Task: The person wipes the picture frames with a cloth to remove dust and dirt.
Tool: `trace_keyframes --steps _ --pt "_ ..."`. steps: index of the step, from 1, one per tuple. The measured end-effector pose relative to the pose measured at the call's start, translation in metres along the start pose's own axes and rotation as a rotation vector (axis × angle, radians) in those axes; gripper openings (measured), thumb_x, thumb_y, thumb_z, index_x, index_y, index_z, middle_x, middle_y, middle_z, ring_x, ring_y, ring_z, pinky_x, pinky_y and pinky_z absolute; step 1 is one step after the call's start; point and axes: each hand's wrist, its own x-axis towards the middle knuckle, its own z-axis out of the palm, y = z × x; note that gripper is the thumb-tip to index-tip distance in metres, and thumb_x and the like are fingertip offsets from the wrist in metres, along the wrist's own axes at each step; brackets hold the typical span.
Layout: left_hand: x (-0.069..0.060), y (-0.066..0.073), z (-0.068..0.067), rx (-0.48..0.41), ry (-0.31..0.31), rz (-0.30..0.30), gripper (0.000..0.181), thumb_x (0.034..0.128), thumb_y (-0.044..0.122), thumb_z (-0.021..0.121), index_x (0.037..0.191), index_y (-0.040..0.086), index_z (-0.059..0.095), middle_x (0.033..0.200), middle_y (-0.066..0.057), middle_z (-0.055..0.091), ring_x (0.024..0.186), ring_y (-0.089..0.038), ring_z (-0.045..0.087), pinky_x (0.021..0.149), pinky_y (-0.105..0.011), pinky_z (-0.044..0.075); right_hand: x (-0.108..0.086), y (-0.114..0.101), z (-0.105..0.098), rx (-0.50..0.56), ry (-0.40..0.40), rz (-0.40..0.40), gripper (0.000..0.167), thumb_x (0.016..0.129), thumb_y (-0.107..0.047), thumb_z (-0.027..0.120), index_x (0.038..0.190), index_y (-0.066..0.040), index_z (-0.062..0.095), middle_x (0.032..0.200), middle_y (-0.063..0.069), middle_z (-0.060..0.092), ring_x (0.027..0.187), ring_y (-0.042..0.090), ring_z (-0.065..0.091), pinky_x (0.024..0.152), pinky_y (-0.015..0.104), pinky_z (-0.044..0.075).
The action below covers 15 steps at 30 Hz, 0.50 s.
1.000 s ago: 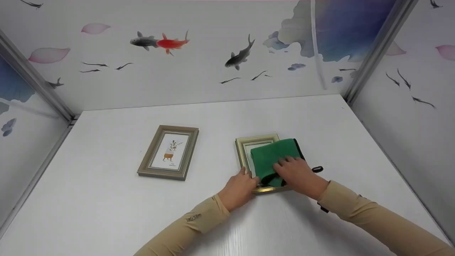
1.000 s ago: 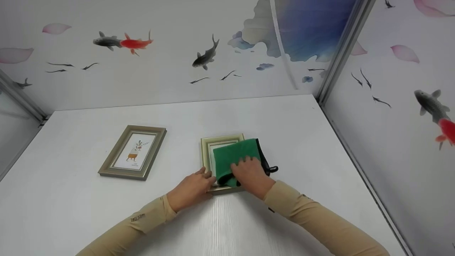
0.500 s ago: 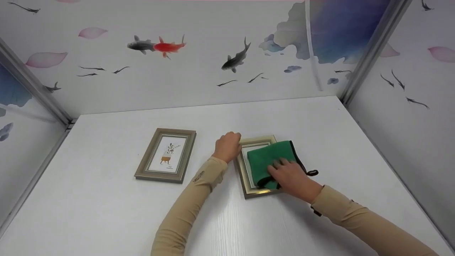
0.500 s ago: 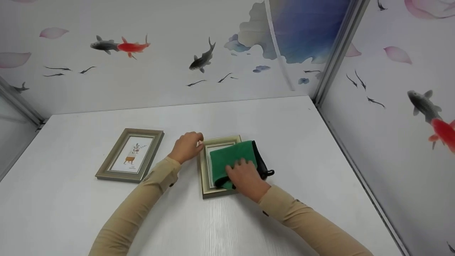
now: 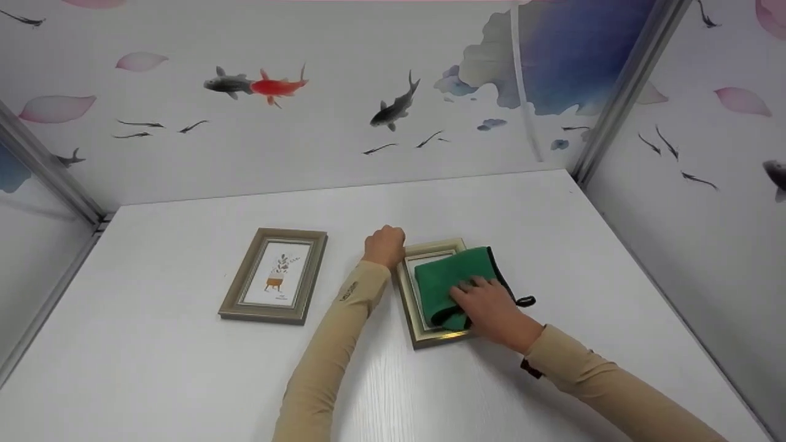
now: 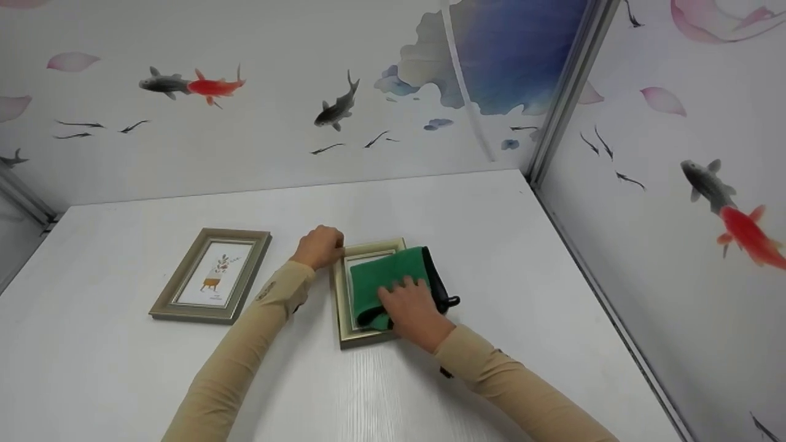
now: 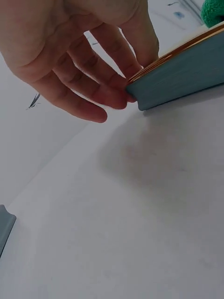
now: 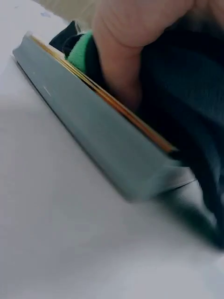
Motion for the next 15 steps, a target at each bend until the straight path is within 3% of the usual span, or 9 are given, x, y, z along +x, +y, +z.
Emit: trace_keyframes --steps 4,9,12,15 --pt "0.001 -0.004 0.000 0.035 0.001 0.041 0.012 0.0903 0.007 0.065 0.082 0.004 0.074 0.081 -0.011 0.068 0.074 -0.025 0.067 0.064 -0.040 0.055 0.014 -0.001 -0.002 0.212 -0.053 0.031 0.042 0.071 0.008 0.072 0.111 -0.004 0.061 0.104 0.013 0.068 0.103 0.040 0.059 0.074 0.053 0.049" --pt "0.002 -0.003 -0.001 0.095 0.001 0.079 0.013 0.0904 0.011 0.067 0.080 0.005 0.072 0.081 -0.012 0.065 0.074 -0.024 0.065 0.063 -0.038 0.054 0.024 -0.003 0.004 0.423 -0.095 -0.111 0.058 0.072 0.019 0.059 0.124 -0.007 0.060 0.123 0.010 0.062 0.116 0.038 0.054 0.091 0.052 0.046" --pt "0.001 -0.002 -0.002 0.105 -0.022 0.090 0.011 0.0904 0.011 0.067 0.085 0.005 0.074 0.084 -0.012 0.066 0.077 -0.025 0.065 0.065 -0.038 0.055 0.020 0.002 0.006 0.497 -0.113 -0.206 0.051 0.081 0.012 0.063 0.127 -0.010 0.060 0.130 0.010 0.058 0.123 0.038 0.050 0.097 0.051 0.042" --pt "0.002 -0.002 -0.002 0.110 -0.039 0.090 0.010 0.0911 0.009 0.065 0.091 0.005 0.075 0.088 -0.012 0.068 0.082 -0.025 0.066 0.067 -0.038 0.055 0.012 0.008 0.002 0.483 -0.136 -0.263 0.044 0.085 -0.004 0.073 0.127 -0.013 0.061 0.133 0.009 0.057 0.125 0.036 0.048 0.098 0.051 0.041"
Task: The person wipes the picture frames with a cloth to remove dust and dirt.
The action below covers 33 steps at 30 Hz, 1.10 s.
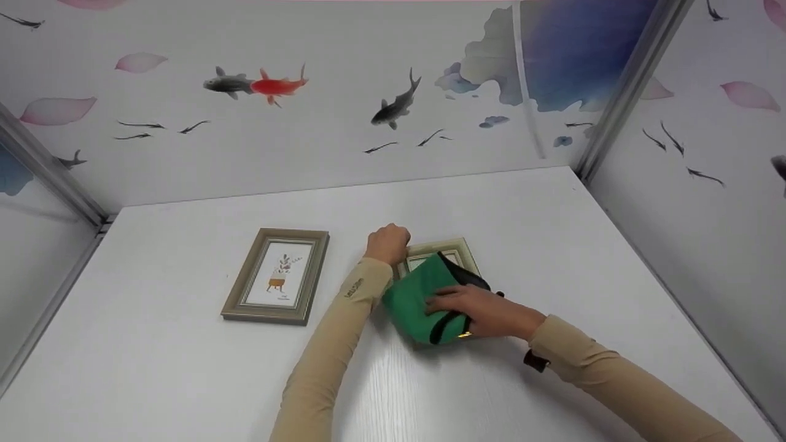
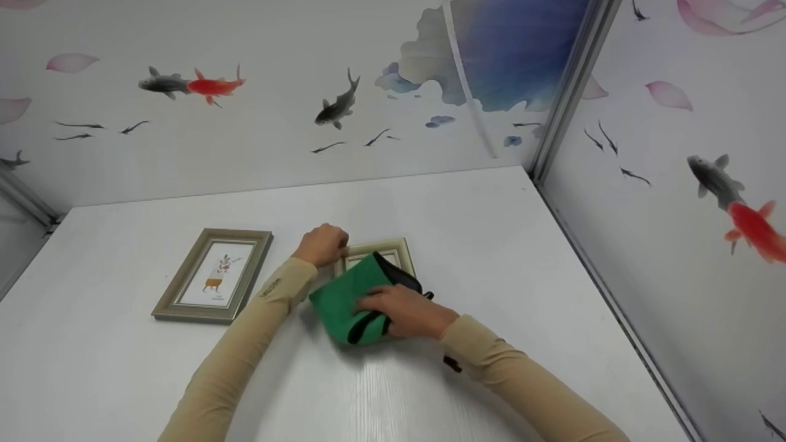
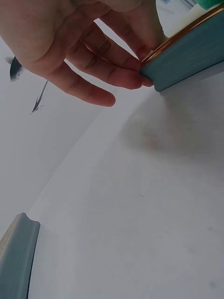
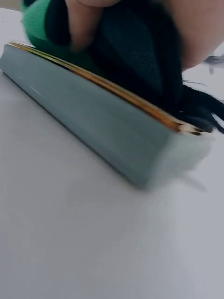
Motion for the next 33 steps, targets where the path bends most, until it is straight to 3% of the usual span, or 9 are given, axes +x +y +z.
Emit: trace_keyframes --steps 3,6,10,12,14,17,21,25,33 --pt "0.000 0.001 0.000 0.000 -0.021 0.006 0.013 0.0926 0.006 0.062 0.096 0.005 0.075 0.092 -0.012 0.069 0.086 -0.025 0.066 0.070 -0.039 0.055 -0.012 -0.005 -0.006 -0.101 -0.006 0.005 0.046 0.081 -0.008 0.078 0.124 -0.013 0.063 0.131 0.007 0.059 0.123 0.033 0.051 0.095 0.052 0.043" --pt "0.001 0.003 0.001 -0.008 -0.031 0.011 0.015 0.0935 0.005 0.061 0.099 0.006 0.075 0.095 -0.011 0.069 0.089 -0.024 0.065 0.072 -0.039 0.055 -0.024 -0.016 -0.011 -0.283 0.025 0.073 0.045 0.076 -0.005 0.081 0.118 -0.011 0.064 0.122 0.008 0.064 0.113 0.031 0.057 0.087 0.050 0.047" --pt "0.000 0.003 0.002 0.002 -0.027 0.005 0.014 0.0934 0.007 0.062 0.099 0.007 0.075 0.096 -0.010 0.069 0.090 -0.024 0.065 0.074 -0.040 0.054 -0.034 -0.036 -0.014 -0.494 0.067 0.173 0.033 0.070 -0.007 0.086 0.094 -0.006 0.063 0.093 0.009 0.068 0.088 0.030 0.062 0.070 0.042 0.047" --pt "0.000 0.003 0.002 0.009 -0.013 0.005 0.012 0.0929 0.009 0.063 0.097 0.007 0.075 0.094 -0.010 0.068 0.089 -0.024 0.065 0.073 -0.040 0.054 -0.035 -0.044 -0.014 -0.528 0.069 0.192 0.034 0.067 -0.010 0.087 0.083 -0.006 0.058 0.078 0.008 0.063 0.074 0.028 0.058 0.061 0.037 0.044" --pt "0.000 0.003 0.002 0.006 0.000 0.006 0.011 0.0919 0.010 0.065 0.095 0.006 0.074 0.093 -0.011 0.068 0.088 -0.025 0.065 0.072 -0.041 0.054 -0.033 -0.048 -0.014 -0.491 0.058 0.194 0.036 0.067 -0.010 0.087 0.079 -0.006 0.054 0.068 0.006 0.056 0.064 0.024 0.053 0.056 0.033 0.041" --pt "0.000 0.002 0.001 -0.015 -0.001 0.004 0.010 0.0908 0.010 0.066 0.094 0.005 0.074 0.091 -0.011 0.067 0.086 -0.025 0.064 0.073 -0.041 0.054 -0.026 -0.047 -0.011 -0.360 0.021 0.166 0.032 0.072 -0.007 0.084 0.086 -0.005 0.055 0.069 0.004 0.055 0.067 0.022 0.053 0.059 0.031 0.044" --pt "0.002 0.000 0.002 -0.034 -0.034 0.006 0.011 0.0898 0.008 0.066 0.095 0.003 0.074 0.092 -0.012 0.068 0.086 -0.025 0.064 0.075 -0.040 0.053 -0.020 -0.038 -0.003 -0.122 -0.009 0.073 0.035 0.082 0.001 0.072 0.114 -0.005 0.059 0.099 0.008 0.065 0.097 0.026 0.060 0.080 0.037 0.050" --pt "0.002 -0.001 0.001 -0.040 -0.031 0.024 0.011 0.0904 0.008 0.066 0.094 0.001 0.073 0.091 -0.014 0.067 0.086 -0.026 0.064 0.075 -0.038 0.054 -0.021 -0.029 0.004 0.077 -0.033 -0.038 0.046 0.090 0.000 0.064 0.134 -0.009 0.053 0.133 0.009 0.056 0.125 0.031 0.049 0.098 0.044 0.043" --pt "0.001 0.001 -0.001 -0.031 -0.043 0.032 0.013 0.0928 0.008 0.063 0.096 0.000 0.073 0.092 -0.014 0.065 0.085 -0.024 0.063 0.074 -0.037 0.054 -0.031 -0.021 0.001 0.095 -0.002 -0.143 0.048 0.090 0.003 0.063 0.136 -0.009 0.052 0.138 0.009 0.053 0.127 0.029 0.048 0.100 0.044 0.041"
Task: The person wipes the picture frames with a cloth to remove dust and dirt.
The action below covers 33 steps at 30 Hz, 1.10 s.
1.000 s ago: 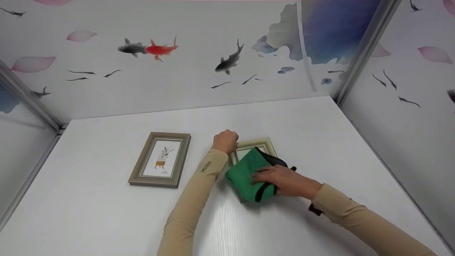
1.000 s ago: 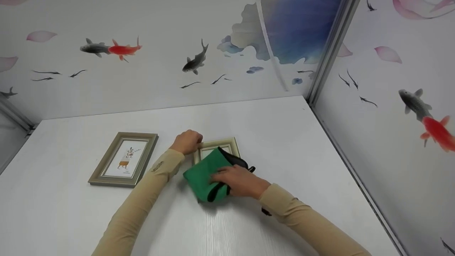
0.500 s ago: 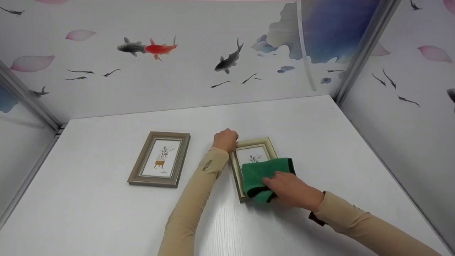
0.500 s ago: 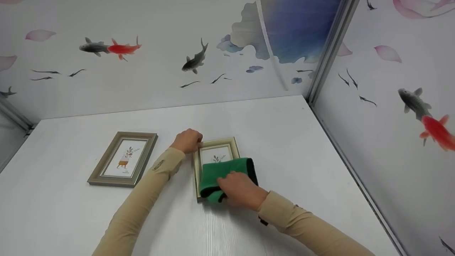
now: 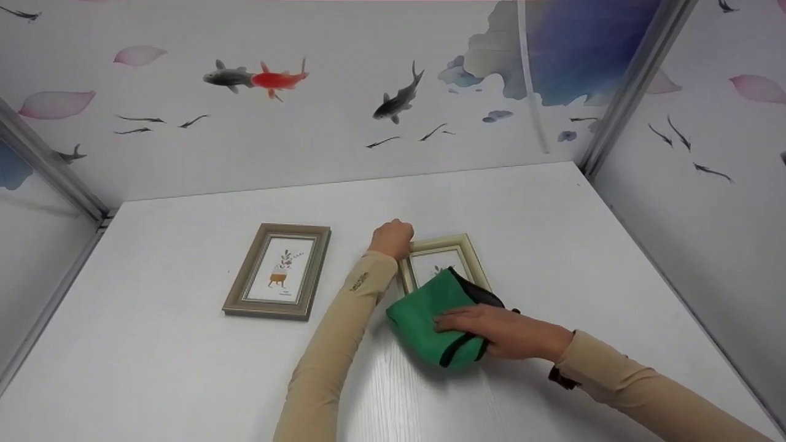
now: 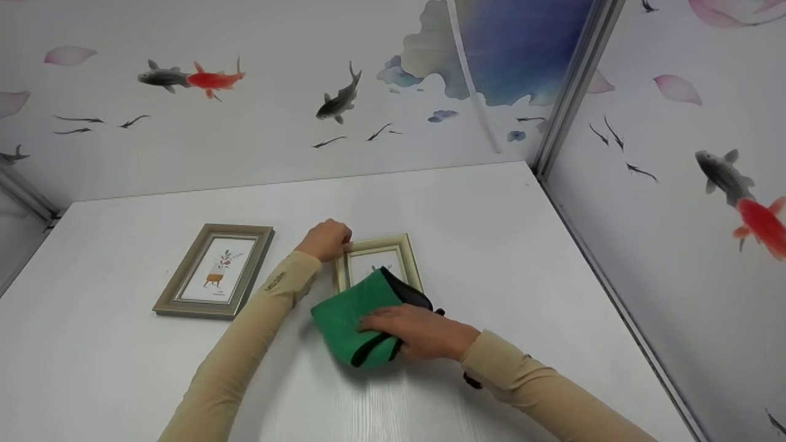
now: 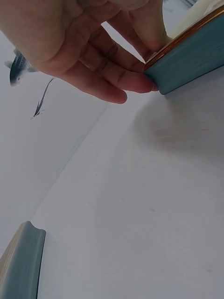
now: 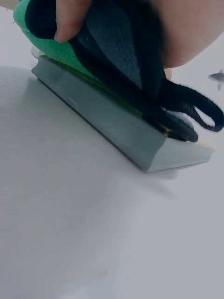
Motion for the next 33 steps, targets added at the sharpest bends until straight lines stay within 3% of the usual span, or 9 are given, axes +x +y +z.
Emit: trace_keyframes --steps 3,6,11,15,18,21,25,29,33 --pt "0.000 0.000 0.000 0.014 -0.009 -0.018 0.014 0.0940 0.009 0.062 0.098 0.002 0.073 0.093 -0.013 0.066 0.086 -0.024 0.064 0.073 -0.038 0.054 -0.006 -0.001 -0.005 -0.014 0.001 0.046 0.047 0.090 0.005 0.062 0.134 -0.006 0.053 0.133 0.009 0.056 0.124 0.027 0.051 0.098 0.043 0.043" --pt "0.002 0.002 0.000 0.039 -0.011 -0.032 0.014 0.0941 0.010 0.062 0.099 0.004 0.074 0.094 -0.012 0.067 0.086 -0.024 0.065 0.073 -0.039 0.055 -0.017 -0.003 -0.013 -0.063 -0.004 0.152 0.048 0.086 0.012 0.062 0.131 -0.005 0.055 0.128 0.010 0.059 0.119 0.027 0.055 0.095 0.043 0.045" --pt "0.004 0.004 0.001 0.064 -0.026 -0.045 0.013 0.0922 0.008 0.063 0.100 0.006 0.074 0.096 -0.010 0.067 0.087 -0.024 0.066 0.073 -0.040 0.054 -0.032 -0.016 -0.019 -0.298 0.028 0.316 0.049 0.077 0.012 0.071 0.121 -0.002 0.057 0.113 0.013 0.065 0.106 0.029 0.061 0.084 0.046 0.050" --pt "0.004 0.005 0.002 0.062 -0.020 -0.047 0.011 0.0899 0.007 0.066 0.098 0.006 0.073 0.094 -0.010 0.068 0.084 -0.023 0.065 0.072 -0.040 0.054 -0.029 -0.029 -0.010 -0.502 0.107 0.350 0.046 0.069 -0.001 0.084 0.106 -0.001 0.056 0.096 0.013 0.067 0.089 0.030 0.064 0.067 0.042 0.051" --pt "0.003 0.004 0.002 0.062 -0.007 -0.044 0.010 0.0890 0.007 0.066 0.097 0.005 0.073 0.092 -0.010 0.067 0.083 -0.023 0.065 0.071 -0.039 0.054 -0.021 -0.033 -0.002 -0.550 0.132 0.334 0.045 0.069 -0.005 0.085 0.102 -0.001 0.054 0.093 0.013 0.066 0.086 0.030 0.063 0.063 0.040 0.049" --pt "0.003 0.004 0.002 0.064 -0.005 -0.040 0.009 0.0891 0.007 0.066 0.095 0.004 0.072 0.090 -0.010 0.067 0.081 -0.022 0.064 0.071 -0.039 0.054 -0.013 -0.029 0.004 -0.503 0.115 0.267 0.047 0.073 -0.004 0.082 0.112 0.000 0.055 0.104 0.014 0.066 0.097 0.031 0.062 0.072 0.043 0.050" --pt "0.004 0.004 0.004 0.073 -0.003 -0.029 0.007 0.0880 0.008 0.066 0.089 0.005 0.072 0.087 -0.010 0.066 0.076 -0.021 0.061 0.068 -0.038 0.054 -0.008 -0.017 0.011 -0.282 0.096 0.156 0.058 0.078 0.007 0.074 0.130 -0.003 0.052 0.127 0.013 0.059 0.117 0.032 0.054 0.090 0.048 0.047" --pt "0.004 0.004 0.003 0.077 -0.015 -0.022 0.007 0.0885 0.009 0.066 0.088 0.005 0.071 0.087 -0.010 0.066 0.076 -0.021 0.061 0.068 -0.038 0.054 -0.008 -0.009 0.015 -0.095 0.082 0.090 0.067 0.080 0.018 0.061 0.140 -0.009 0.046 0.140 0.008 0.050 0.129 0.030 0.045 0.099 0.050 0.040" --pt "0.003 0.003 0.001 0.078 -0.053 -0.030 0.010 0.0902 0.010 0.065 0.097 0.006 0.072 0.093 -0.010 0.067 0.082 -0.022 0.063 0.072 -0.039 0.053 -0.015 -0.008 0.014 -0.068 0.083 0.030 0.063 0.086 0.011 0.062 0.143 -0.010 0.044 0.141 0.004 0.050 0.131 0.028 0.043 0.099 0.049 0.040"
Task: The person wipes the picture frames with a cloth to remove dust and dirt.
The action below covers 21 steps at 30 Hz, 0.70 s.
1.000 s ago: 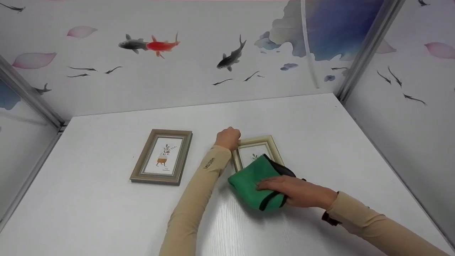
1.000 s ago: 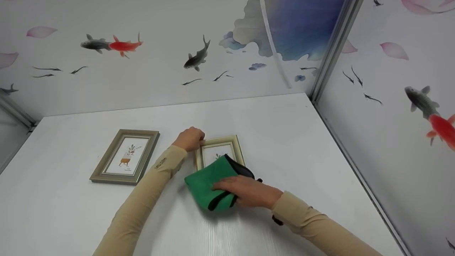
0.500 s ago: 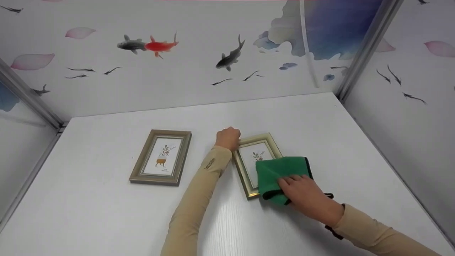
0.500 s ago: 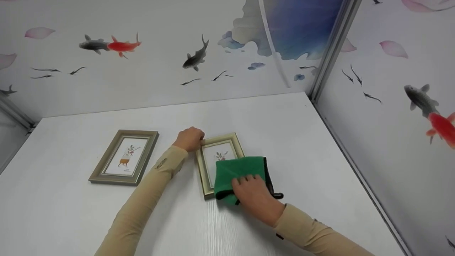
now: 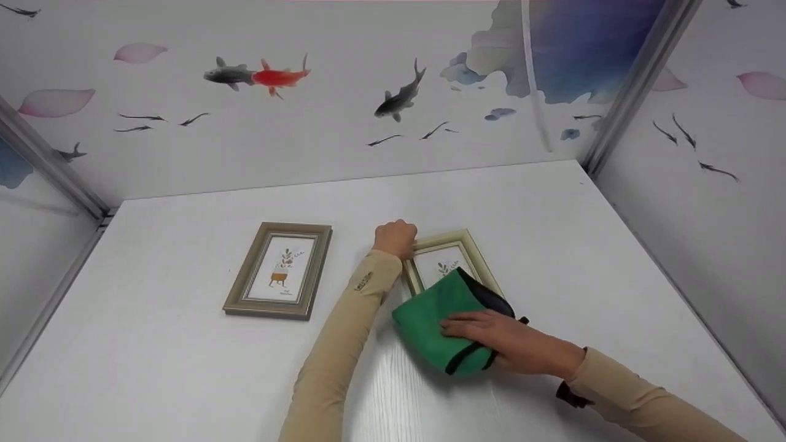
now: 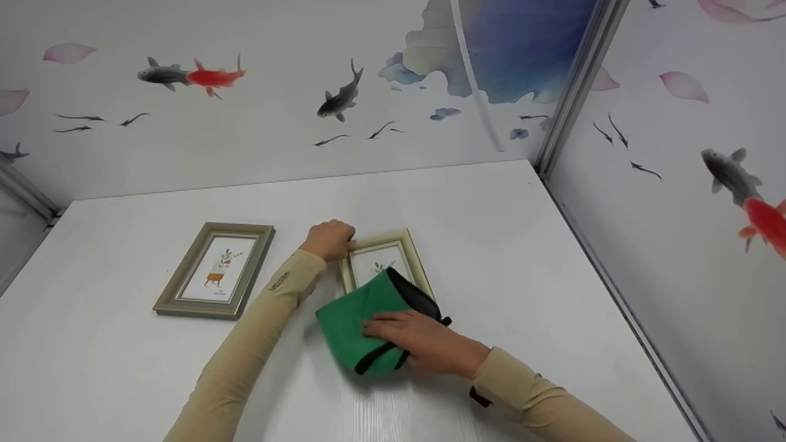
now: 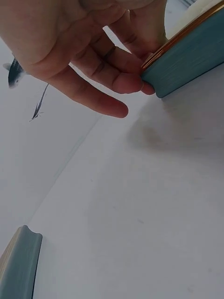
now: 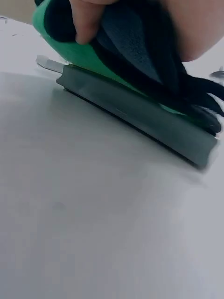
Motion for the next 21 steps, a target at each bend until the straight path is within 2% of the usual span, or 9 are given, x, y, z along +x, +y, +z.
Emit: trace_keyframes --steps 2,5,9,13,15,18,21 --pt "-0.001 0.000 0.000 -0.006 -0.019 -0.005 0.014 0.0907 0.010 0.065 0.103 0.007 0.072 0.096 -0.010 0.067 0.087 -0.022 0.063 0.075 -0.040 0.053 -0.005 -0.002 -0.003 -0.027 0.017 -0.013 0.064 0.085 0.009 0.066 0.142 -0.010 0.046 0.139 0.003 0.052 0.129 0.027 0.046 0.098 0.048 0.042" --pt "-0.002 -0.001 -0.001 -0.017 -0.038 -0.007 0.020 0.0912 0.011 0.066 0.110 0.009 0.071 0.102 -0.009 0.067 0.093 -0.023 0.063 0.078 -0.042 0.052 -0.014 -0.004 -0.007 -0.131 0.058 0.006 0.065 0.078 0.007 0.075 0.136 -0.009 0.052 0.134 0.005 0.056 0.123 0.027 0.052 0.093 0.047 0.046" --pt "-0.002 0.000 -0.003 -0.012 -0.038 -0.018 0.023 0.0912 0.012 0.066 0.114 0.012 0.071 0.104 -0.008 0.067 0.097 -0.023 0.062 0.080 -0.043 0.052 -0.025 -0.007 -0.015 -0.273 0.079 0.133 0.066 0.069 0.011 0.079 0.129 -0.005 0.056 0.126 0.011 0.061 0.114 0.029 0.058 0.087 0.047 0.049" --pt "-0.001 0.001 -0.002 -0.005 -0.018 -0.026 0.023 0.0901 0.010 0.067 0.112 0.012 0.071 0.103 -0.009 0.067 0.096 -0.024 0.063 0.078 -0.043 0.052 -0.035 -0.007 -0.020 -0.330 0.117 0.272 0.065 0.064 0.016 0.079 0.123 0.001 0.058 0.118 0.015 0.064 0.107 0.032 0.061 0.083 0.046 0.051" --pt "-0.001 0.000 0.000 -0.007 -0.010 -0.021 0.022 0.0903 0.010 0.067 0.112 0.012 0.071 0.102 -0.009 0.067 0.095 -0.025 0.063 0.077 -0.043 0.053 -0.039 -0.008 -0.020 -0.351 0.158 0.313 0.063 0.062 0.016 0.081 0.119 0.001 0.058 0.113 0.015 0.065 0.103 0.031 0.063 0.080 0.045 0.053" --pt "-0.001 -0.003 0.000 -0.018 -0.004 -0.011 0.021 0.0919 0.012 0.065 0.112 0.010 0.071 0.103 -0.010 0.067 0.095 -0.026 0.064 0.076 -0.043 0.053 -0.045 -0.011 -0.020 -0.395 0.207 0.360 0.055 0.060 0.016 0.081 0.108 -0.001 0.060 0.100 0.011 0.064 0.087 0.025 0.063 0.068 0.039 0.055" --pt "-0.003 -0.009 0.000 -0.023 0.001 -0.033 0.021 0.0940 0.014 0.063 0.113 0.010 0.070 0.103 -0.011 0.067 0.095 -0.026 0.064 0.077 -0.043 0.053 -0.049 -0.014 -0.018 -0.440 0.190 0.398 0.047 0.059 0.012 0.082 0.096 -0.003 0.058 0.086 0.005 0.057 0.073 0.017 0.056 0.056 0.033 0.051"
